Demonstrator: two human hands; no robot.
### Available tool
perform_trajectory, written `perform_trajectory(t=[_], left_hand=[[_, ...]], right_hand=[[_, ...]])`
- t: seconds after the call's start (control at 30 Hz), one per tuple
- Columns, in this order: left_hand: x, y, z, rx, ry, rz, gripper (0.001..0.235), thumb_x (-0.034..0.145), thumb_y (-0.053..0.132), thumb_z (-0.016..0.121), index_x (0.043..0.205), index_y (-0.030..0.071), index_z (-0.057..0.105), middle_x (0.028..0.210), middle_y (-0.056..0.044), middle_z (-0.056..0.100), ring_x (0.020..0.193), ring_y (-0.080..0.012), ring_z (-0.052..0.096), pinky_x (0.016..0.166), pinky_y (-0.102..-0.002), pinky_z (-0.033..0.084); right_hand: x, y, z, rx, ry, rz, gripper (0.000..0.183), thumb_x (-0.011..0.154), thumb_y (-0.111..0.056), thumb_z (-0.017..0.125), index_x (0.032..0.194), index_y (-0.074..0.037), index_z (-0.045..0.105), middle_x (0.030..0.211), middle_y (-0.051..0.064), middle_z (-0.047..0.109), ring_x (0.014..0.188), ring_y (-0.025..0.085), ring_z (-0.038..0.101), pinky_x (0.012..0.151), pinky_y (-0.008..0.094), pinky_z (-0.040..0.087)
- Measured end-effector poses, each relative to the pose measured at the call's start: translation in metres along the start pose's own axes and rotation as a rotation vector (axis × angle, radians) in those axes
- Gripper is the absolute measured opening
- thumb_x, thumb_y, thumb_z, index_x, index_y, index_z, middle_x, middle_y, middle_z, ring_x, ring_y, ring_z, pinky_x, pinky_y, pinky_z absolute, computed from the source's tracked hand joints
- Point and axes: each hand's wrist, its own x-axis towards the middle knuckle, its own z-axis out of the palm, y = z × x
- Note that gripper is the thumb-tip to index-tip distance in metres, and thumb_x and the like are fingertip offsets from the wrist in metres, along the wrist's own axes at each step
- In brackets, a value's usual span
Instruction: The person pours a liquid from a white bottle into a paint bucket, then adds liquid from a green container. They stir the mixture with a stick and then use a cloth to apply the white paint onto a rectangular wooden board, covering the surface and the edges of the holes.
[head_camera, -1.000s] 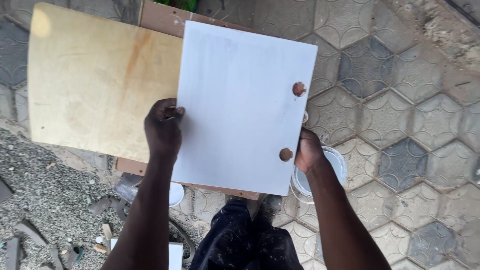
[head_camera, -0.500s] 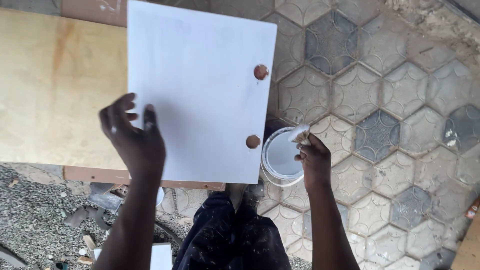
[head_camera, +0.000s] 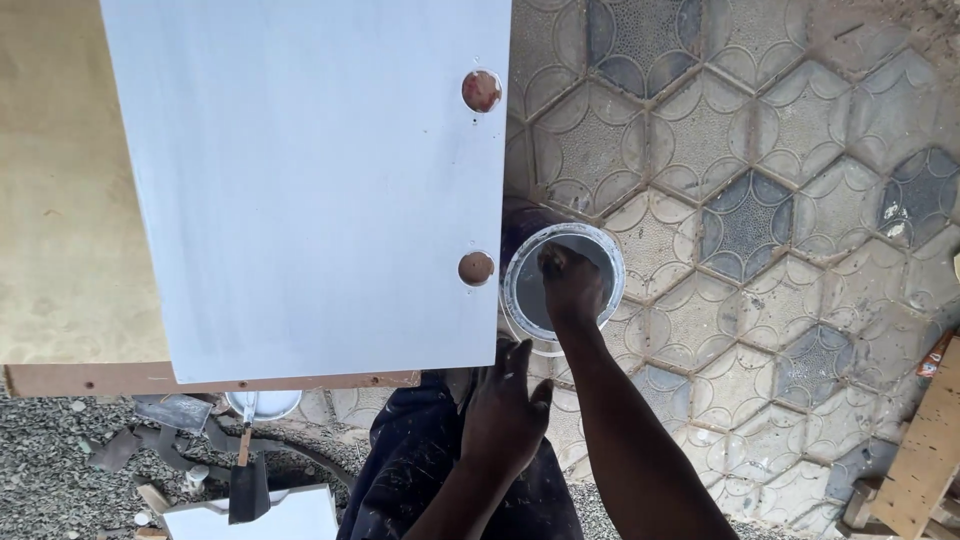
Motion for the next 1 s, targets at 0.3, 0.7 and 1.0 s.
perform_trajectory(t=[0.3, 0.7, 1.0], left_hand=[[0.015, -0.022, -0.005, 0.042, -0.052, -0.191, 0.074, 0.096, 0.036, 0.062, 0.16, 0.018, 0.03, 0.159, -0.018, 0.041, 0.141, -0.0461, 0.039, 0.111, -0.058, 0.036], [0.029, -0.043, 0.007, -0.18, 0.132, -0.106, 0.01, 0.091, 0.013, 0.058, 0.097, 0.007, 0.061, 0.117, -0.016, 0.068, 0.119, -0.0417, 0.055, 0.11, -0.055, 0.031], [0.031, 0.018, -0.042, -0.308, -0.037, -0.259, 0.076, 0.09, 0.008, 0.051, 0.161, 0.021, 0.029, 0.159, -0.025, 0.041, 0.149, -0.0409, 0.036, 0.123, -0.055, 0.03]], right_hand=[[0.043, 0.038, 0.042, -0.25, -0.013, -0.063, 0.024, 0.099, -0.031, 0.064, 0.099, -0.014, 0.08, 0.096, 0.019, 0.076, 0.089, 0.044, 0.071, 0.079, 0.054, 0.054], [0.023, 0.019, 0.0, 0.573, -0.174, 0.546, 0.016, 0.082, -0.02, 0.068, 0.081, -0.007, 0.075, 0.062, 0.006, 0.064, 0.047, 0.015, 0.05, 0.043, 0.032, 0.04], [-0.001, 0.015, -0.019, 0.849, -0.5, 0.496, 0.012, 0.083, -0.013, 0.059, 0.094, -0.008, 0.06, 0.07, 0.007, 0.058, 0.055, 0.014, 0.056, 0.055, 0.03, 0.045]])
